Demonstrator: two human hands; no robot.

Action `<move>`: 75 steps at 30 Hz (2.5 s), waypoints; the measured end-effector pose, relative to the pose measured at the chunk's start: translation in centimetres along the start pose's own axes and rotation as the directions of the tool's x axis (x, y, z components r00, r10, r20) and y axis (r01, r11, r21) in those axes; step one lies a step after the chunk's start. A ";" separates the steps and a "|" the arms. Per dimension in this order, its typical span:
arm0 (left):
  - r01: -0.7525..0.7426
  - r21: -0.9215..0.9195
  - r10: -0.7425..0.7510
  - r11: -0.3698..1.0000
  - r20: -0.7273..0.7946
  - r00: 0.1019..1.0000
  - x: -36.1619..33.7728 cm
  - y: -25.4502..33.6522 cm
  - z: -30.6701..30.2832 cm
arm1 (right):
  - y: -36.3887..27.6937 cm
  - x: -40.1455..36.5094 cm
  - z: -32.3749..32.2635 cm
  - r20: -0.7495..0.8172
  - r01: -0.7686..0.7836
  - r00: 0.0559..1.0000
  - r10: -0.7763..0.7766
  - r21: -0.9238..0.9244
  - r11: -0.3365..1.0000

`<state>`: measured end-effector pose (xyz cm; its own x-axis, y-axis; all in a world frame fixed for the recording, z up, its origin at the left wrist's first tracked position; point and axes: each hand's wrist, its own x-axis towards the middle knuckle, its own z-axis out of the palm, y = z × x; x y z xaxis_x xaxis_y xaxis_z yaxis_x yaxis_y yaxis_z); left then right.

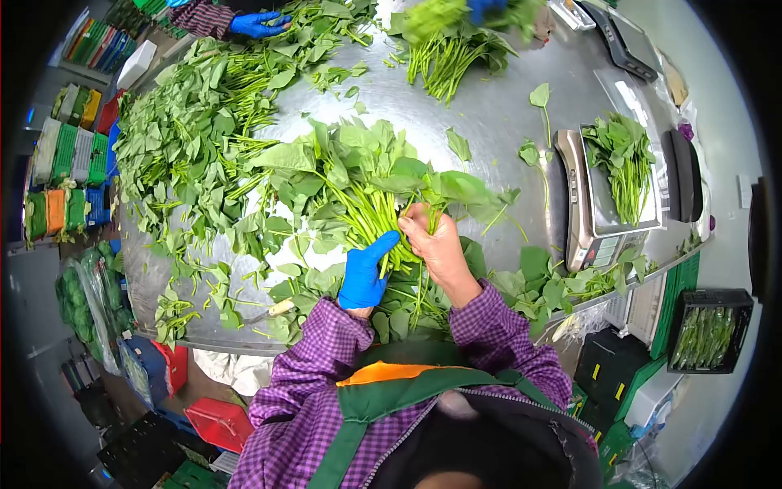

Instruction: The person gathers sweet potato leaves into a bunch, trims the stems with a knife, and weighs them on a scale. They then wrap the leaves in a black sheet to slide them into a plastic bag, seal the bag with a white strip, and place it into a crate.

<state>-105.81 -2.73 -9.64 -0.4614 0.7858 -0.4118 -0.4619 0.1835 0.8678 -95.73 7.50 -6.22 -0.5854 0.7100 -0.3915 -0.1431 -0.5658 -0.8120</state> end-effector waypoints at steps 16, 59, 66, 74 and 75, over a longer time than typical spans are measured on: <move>-0.040 -0.099 0.018 0.994 -0.217 0.976 2.3 2.8 -1.0 | 2.7 -3.4 -3.9 0.057 0.034 0.998 -0.026 -0.151 0.988; -0.281 0.160 0.214 0.946 0.344 0.914 -17.7 -10.5 17.8 | 2.0 -25.0 -15.8 -0.304 0.398 0.894 -0.329 0.204 0.894; -0.127 0.239 0.010 0.963 0.438 0.899 -24.4 -14.8 22.6 | 1.9 -31.7 -23.9 -0.228 0.264 0.904 -0.361 -0.365 0.893; -0.252 0.400 -0.032 0.881 0.582 0.813 -24.9 -15.1 24.4 | 0.7 -33.5 -27.4 -0.134 0.212 0.963 -0.234 -0.159 0.964; -0.287 0.439 -0.053 0.851 0.616 0.786 -24.7 -14.7 25.2 | 0.3 -33.5 -28.0 -0.137 0.212 0.963 -0.234 -0.159 0.964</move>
<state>-68.50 -9.95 -5.16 0.1286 0.9718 -0.1977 0.0717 0.1897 0.9792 -53.83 -4.72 -5.49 -0.4208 0.8732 -0.2459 -0.1355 -0.3285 -0.9347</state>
